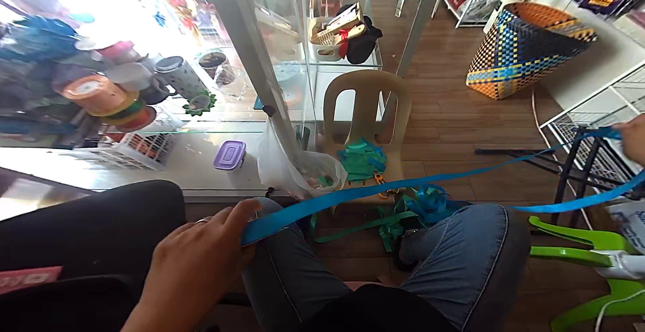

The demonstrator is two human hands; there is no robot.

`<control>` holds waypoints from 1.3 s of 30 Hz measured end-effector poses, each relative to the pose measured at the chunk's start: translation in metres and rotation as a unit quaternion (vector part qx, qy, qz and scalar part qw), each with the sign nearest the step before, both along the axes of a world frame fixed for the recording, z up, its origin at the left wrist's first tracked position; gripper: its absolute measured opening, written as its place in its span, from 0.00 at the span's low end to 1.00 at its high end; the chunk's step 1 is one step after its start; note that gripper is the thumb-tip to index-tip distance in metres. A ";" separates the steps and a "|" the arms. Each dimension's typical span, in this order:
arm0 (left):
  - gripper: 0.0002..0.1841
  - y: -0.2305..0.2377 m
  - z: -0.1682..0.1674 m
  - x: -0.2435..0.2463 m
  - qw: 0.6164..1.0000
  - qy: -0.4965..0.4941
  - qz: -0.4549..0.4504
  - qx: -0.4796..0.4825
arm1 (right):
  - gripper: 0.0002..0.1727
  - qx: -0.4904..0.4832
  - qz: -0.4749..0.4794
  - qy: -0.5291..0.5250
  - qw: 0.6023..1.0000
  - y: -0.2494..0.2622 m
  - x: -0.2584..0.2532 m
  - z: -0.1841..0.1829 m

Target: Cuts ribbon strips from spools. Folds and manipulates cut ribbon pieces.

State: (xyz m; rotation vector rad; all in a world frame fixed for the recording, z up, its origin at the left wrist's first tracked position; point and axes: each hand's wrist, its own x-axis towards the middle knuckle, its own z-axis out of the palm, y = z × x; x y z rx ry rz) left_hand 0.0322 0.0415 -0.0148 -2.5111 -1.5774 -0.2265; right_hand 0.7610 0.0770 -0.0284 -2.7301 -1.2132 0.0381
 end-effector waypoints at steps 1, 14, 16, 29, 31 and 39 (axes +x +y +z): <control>0.28 0.000 0.000 0.000 1.000 0.000 0.000 -0.003 | 0.23 -0.034 0.025 0.006 0.999 0.007 -0.025 0.002; 0.20 0.002 0.010 0.024 0.999 0.028 0.007 -0.018 | 0.37 -0.077 0.626 0.424 0.651 0.057 -0.437 -0.070; 0.20 0.000 0.010 0.023 0.999 0.027 0.010 -0.015 | 0.37 -0.086 0.630 0.523 0.567 0.049 -0.473 -0.080; 0.27 -0.005 0.016 0.003 1.000 0.004 0.003 0.009 | 0.16 -0.041 0.534 0.329 0.778 0.057 -0.240 0.051; 0.28 -0.004 0.015 -0.002 1.000 0.004 0.011 -0.004 | 0.16 -0.050 0.389 0.304 0.868 0.060 -0.178 0.045; 0.22 0.006 0.001 0.051 0.991 0.013 -0.050 -0.123 | 0.26 -0.276 0.162 0.022 0.947 0.058 -0.124 -0.059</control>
